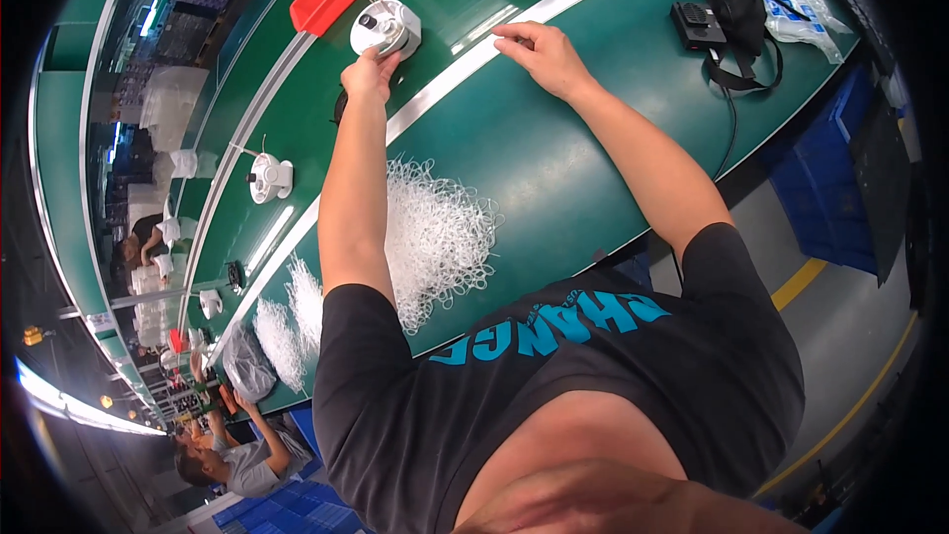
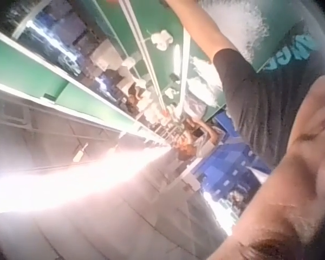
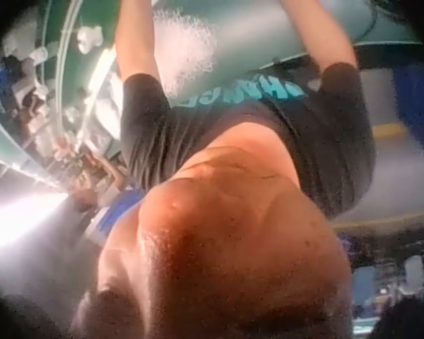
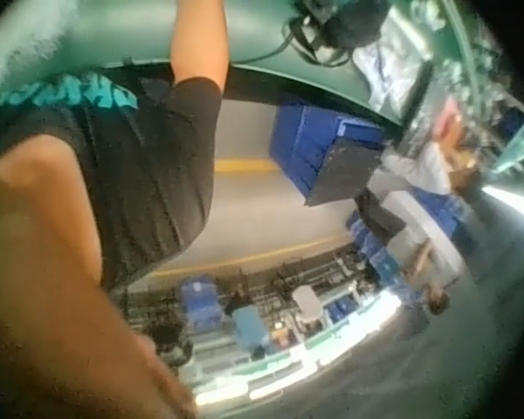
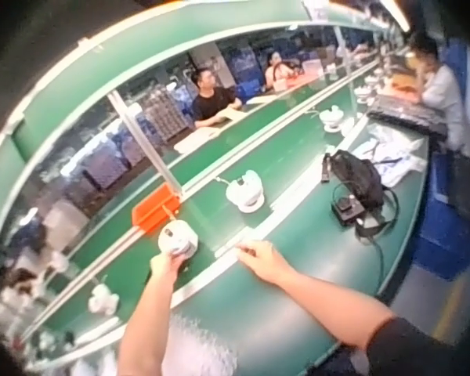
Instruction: Assembling small electronic components and wiring into a circular lighting fixture housing on a production line.
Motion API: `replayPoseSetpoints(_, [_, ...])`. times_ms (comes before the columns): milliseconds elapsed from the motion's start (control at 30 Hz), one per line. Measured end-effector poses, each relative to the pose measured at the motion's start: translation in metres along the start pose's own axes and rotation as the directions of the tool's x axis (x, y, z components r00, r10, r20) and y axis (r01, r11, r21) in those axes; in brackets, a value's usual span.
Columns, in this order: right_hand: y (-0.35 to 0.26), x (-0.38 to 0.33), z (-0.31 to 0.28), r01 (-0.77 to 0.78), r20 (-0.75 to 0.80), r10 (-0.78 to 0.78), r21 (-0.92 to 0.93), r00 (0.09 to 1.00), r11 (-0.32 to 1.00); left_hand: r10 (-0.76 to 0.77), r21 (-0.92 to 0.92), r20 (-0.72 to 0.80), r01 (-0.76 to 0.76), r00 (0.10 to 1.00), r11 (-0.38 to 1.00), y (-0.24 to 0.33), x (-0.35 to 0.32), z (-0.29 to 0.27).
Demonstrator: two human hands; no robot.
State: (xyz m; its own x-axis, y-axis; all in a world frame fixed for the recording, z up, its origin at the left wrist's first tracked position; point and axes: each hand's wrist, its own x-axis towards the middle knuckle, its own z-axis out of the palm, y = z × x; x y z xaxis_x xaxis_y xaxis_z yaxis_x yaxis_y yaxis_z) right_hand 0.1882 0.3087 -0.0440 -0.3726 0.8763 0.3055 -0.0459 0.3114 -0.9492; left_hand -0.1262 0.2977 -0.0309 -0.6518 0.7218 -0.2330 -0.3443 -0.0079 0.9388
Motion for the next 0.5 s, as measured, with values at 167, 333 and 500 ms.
replayPoseSetpoints(167, [-0.002, 0.0, -0.025, -0.049, 0.013, 0.048, 0.117, 0.999, 0.992, 0.027, 0.28, 0.182, -0.078, 0.983, 0.957, 0.003, -0.06, 0.02])
replayPoseSetpoints(333, [-0.002, 0.012, -0.03, -0.134, 0.077, 0.118, 0.273, 0.99, 0.953, -0.071, 0.43, 0.378, -0.107, 0.923, 0.896, 0.001, -0.132, 0.04])
replayPoseSetpoints(500, [0.007, 0.008, -0.032, -0.183, 0.133, 0.149, 0.303, 0.98, 0.935, -0.112, 0.548, 0.421, -0.154, 0.9, 0.822, -0.019, -0.169, 0.046])
